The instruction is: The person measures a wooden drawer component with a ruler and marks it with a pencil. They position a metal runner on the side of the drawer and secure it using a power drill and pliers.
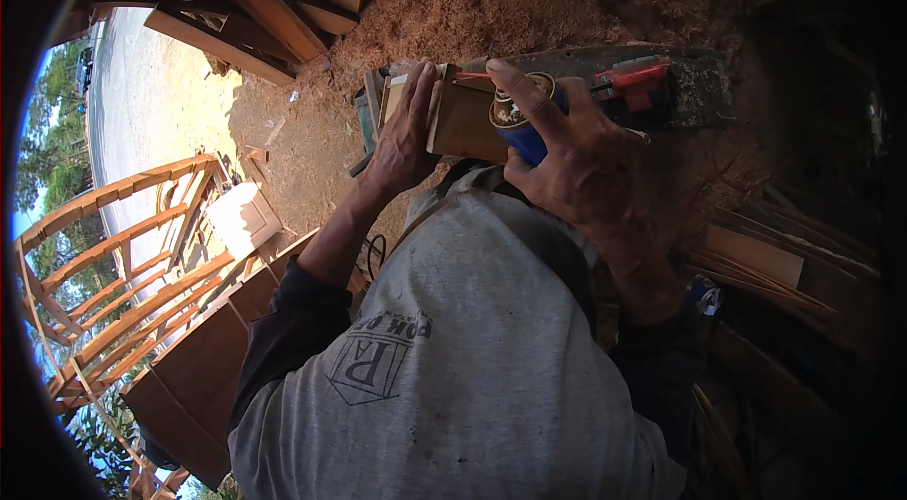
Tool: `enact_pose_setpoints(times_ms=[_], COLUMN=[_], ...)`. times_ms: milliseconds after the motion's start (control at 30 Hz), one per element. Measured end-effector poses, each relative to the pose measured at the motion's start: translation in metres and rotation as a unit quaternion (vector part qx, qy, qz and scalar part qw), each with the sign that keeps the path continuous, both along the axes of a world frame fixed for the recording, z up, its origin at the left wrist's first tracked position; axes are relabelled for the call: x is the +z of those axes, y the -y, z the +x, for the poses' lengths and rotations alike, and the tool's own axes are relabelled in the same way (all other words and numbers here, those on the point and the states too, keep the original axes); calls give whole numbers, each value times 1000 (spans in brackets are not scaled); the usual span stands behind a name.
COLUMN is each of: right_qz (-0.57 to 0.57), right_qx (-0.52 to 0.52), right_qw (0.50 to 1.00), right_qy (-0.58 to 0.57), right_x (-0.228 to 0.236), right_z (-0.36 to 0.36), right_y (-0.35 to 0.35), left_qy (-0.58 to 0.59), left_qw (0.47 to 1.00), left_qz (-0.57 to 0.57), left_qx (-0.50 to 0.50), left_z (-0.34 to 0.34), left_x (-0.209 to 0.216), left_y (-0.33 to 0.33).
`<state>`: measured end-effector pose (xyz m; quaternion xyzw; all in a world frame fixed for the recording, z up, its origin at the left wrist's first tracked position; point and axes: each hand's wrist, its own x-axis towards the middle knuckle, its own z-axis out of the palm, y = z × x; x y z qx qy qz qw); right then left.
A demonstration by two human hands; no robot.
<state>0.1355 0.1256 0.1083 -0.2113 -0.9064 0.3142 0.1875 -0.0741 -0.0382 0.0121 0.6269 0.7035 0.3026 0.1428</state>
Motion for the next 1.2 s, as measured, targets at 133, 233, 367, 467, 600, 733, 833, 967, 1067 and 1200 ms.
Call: enact_pose_setpoints(times_ms=[133,233,367,467,600,733,833,967,1067,1200], right_qz=[-4,14,55,59,-104,-57,-51,-61,-65,-71], right_qx=[-60,-28,-66,-47,-70,-19,-32,-6,-14,-3], right_qw=[990,998,977,988,957,997,998,998,997,997], right_qy=[-126,-47,-194,-133,-262,-48,-23,29,24,20], right_x=[2,-22,7,24,24,9,5,2,0,0], right_z=[3,2,12,21,22,8,5,2,2,-3], right_y=[-3,0,-33,-30,-21,-7,-9,-4,-4,-2], left_qy=[-28,-39,-17,-8,0,5,-3,-38,9,-8], left_qw=[1000,999,1000,1000,1000,1000,1000,999,1000,1000], left_qz=[-2,9,-6,-3,7,1,11,25,21,24], left_qx=[4,-7,16,4,11,5,2,-18,4,-10], left_z=[0,5,6,9,5,8,3,3,5,6], left_x=[2,4,7,7,11,9,10,6,8,9], left_y=[-1,-5,-7,-3,-6,-4,-13,-9,-8,-9])
